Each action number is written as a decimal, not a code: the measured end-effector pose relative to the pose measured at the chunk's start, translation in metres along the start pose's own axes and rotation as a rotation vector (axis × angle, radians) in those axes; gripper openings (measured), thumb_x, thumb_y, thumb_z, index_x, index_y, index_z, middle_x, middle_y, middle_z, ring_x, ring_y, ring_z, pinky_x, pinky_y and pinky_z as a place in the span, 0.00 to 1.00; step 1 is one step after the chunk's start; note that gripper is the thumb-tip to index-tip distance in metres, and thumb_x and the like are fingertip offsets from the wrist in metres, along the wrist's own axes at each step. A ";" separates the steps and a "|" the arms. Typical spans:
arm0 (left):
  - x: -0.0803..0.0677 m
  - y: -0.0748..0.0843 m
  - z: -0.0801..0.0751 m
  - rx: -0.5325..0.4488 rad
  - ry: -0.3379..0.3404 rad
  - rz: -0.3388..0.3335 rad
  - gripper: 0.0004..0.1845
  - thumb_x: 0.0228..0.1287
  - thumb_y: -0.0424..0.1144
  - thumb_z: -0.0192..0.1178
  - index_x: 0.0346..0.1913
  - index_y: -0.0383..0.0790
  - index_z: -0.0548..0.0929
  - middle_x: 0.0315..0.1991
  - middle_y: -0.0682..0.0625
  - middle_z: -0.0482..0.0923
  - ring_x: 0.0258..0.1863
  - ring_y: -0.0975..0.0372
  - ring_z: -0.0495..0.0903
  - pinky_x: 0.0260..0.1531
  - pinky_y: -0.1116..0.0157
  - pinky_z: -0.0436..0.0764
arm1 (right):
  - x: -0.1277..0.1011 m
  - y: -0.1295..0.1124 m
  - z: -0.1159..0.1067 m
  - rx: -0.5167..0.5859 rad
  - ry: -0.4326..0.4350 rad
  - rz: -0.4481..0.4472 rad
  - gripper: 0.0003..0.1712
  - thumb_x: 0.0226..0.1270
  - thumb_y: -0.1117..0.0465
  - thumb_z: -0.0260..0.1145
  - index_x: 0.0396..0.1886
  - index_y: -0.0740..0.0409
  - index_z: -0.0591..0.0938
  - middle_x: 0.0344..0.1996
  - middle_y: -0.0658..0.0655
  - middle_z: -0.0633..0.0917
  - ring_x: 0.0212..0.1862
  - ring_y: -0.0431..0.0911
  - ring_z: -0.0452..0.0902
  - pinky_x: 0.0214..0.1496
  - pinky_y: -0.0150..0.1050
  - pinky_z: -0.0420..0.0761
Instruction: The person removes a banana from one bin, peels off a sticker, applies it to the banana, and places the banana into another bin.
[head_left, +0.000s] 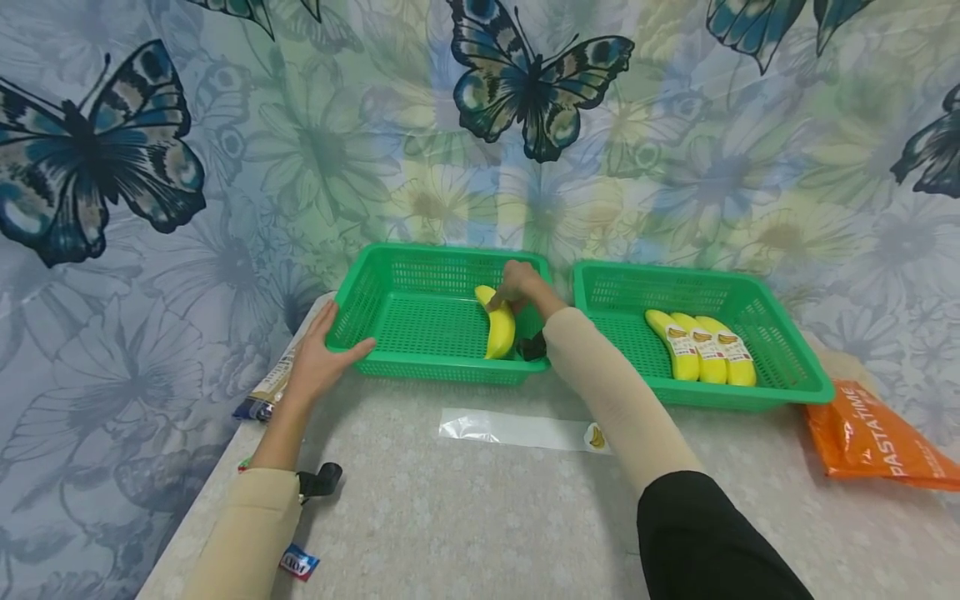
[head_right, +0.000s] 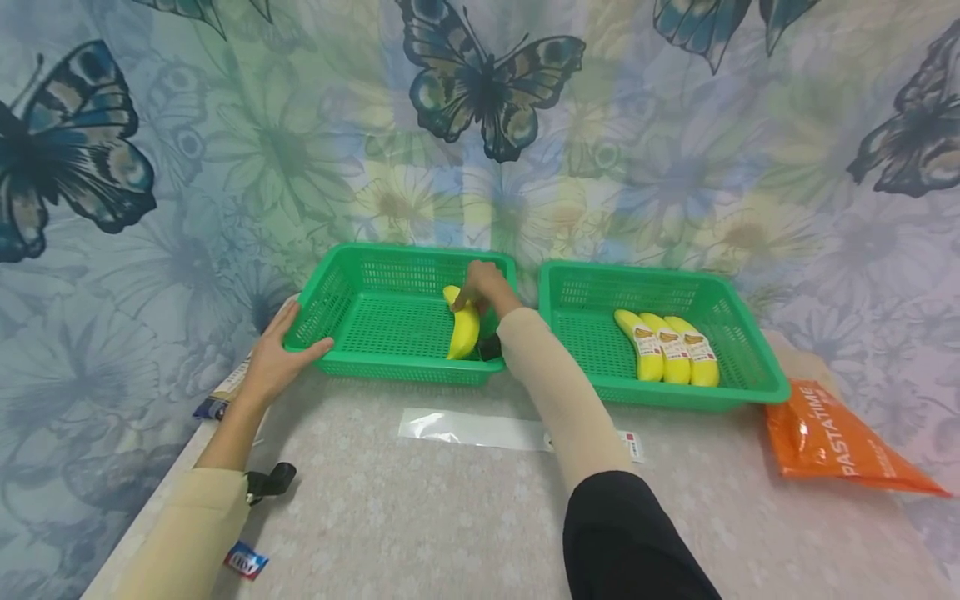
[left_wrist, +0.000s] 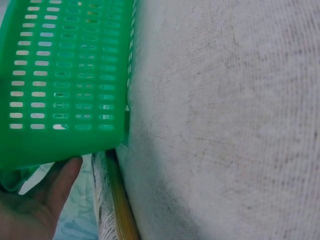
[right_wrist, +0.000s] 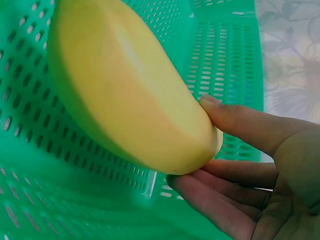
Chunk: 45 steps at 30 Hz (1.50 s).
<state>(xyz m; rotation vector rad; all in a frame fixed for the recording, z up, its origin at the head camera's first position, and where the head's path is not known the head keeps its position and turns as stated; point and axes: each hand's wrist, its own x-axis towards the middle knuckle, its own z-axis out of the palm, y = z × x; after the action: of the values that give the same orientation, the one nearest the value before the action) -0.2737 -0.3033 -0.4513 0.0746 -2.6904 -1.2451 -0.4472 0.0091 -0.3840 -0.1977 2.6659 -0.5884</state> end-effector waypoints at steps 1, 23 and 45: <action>-0.001 0.001 0.000 0.000 0.000 0.001 0.55 0.58 0.62 0.64 0.79 0.49 0.43 0.80 0.50 0.38 0.78 0.41 0.42 0.69 0.32 0.50 | -0.002 0.000 -0.001 -0.001 0.002 -0.004 0.27 0.53 0.55 0.78 0.45 0.66 0.78 0.39 0.61 0.85 0.33 0.51 0.88 0.38 0.40 0.88; -0.004 0.003 0.009 -0.026 -0.042 -0.002 0.55 0.59 0.64 0.62 0.79 0.50 0.42 0.81 0.50 0.35 0.78 0.41 0.39 0.68 0.31 0.50 | -0.051 0.003 -0.018 0.065 0.116 -0.067 0.22 0.53 0.51 0.77 0.34 0.67 0.83 0.30 0.61 0.88 0.35 0.52 0.88 0.28 0.33 0.85; -0.003 0.005 -0.001 -0.061 -0.061 -0.020 0.55 0.60 0.65 0.60 0.79 0.51 0.38 0.80 0.52 0.30 0.78 0.42 0.34 0.67 0.30 0.48 | -0.142 0.024 -0.050 0.085 0.236 -0.086 0.25 0.50 0.47 0.78 0.11 0.56 0.76 0.10 0.54 0.79 0.19 0.45 0.81 0.25 0.34 0.81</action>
<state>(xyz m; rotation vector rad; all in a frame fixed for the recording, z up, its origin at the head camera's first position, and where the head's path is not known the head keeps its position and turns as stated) -0.2706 -0.3008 -0.4474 0.0562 -2.7064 -1.3553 -0.3399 0.0805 -0.3022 -0.2327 2.8617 -0.7960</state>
